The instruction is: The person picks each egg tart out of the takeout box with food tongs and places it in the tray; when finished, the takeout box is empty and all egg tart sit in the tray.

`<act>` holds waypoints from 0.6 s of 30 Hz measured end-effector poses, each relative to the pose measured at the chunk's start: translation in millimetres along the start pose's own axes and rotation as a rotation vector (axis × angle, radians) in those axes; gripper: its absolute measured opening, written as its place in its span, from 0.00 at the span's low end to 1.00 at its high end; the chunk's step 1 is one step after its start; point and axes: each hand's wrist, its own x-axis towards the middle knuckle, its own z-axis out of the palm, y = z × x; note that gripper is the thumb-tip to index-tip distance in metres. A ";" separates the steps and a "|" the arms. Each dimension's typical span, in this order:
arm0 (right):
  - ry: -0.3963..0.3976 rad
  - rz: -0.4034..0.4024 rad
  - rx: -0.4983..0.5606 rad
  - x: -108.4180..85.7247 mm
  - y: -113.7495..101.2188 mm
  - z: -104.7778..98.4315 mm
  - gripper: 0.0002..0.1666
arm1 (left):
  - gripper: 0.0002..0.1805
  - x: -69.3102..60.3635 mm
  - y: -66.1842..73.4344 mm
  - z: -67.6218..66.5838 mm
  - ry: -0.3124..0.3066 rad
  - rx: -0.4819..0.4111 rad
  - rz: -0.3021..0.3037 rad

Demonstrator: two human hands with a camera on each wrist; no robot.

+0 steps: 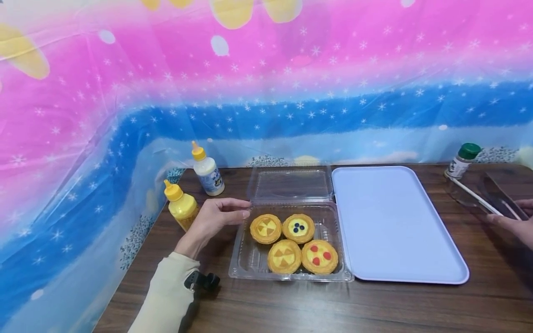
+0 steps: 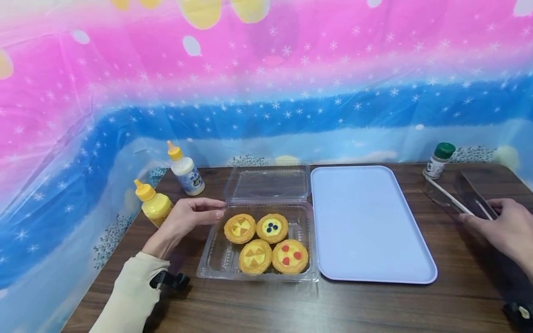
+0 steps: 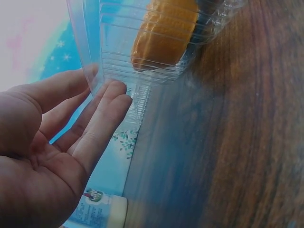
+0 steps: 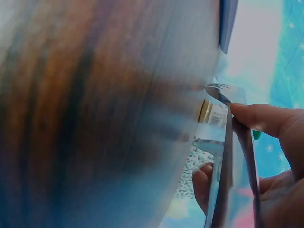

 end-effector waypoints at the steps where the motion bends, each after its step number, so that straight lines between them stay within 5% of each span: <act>1: 0.008 0.001 0.015 3.3 7.9 1.6 0.19 | 0.18 -0.2 0.2 -0.1 0.001 -0.001 0.000; 5: 0.016 -0.018 0.072 12.0 27.5 7.8 0.36 | 0.18 -0.7 0.7 -0.1 0.004 -0.008 0.000; 9: 0.024 -0.028 0.033 -6.6 -33.9 -0.9 0.25 | 0.17 -1.5 -1.2 -0.8 0.005 -0.016 -0.006; 12: 0.015 -0.050 -0.014 -23.7 -90.7 -8.6 0.37 | 0.17 -1.9 -2.2 -0.8 0.006 -0.018 -0.008; 18: -0.095 -0.189 -0.132 -29.5 -128.3 -7.7 0.39 | 0.17 -1.6 -1.9 0.0 0.007 -0.024 -0.016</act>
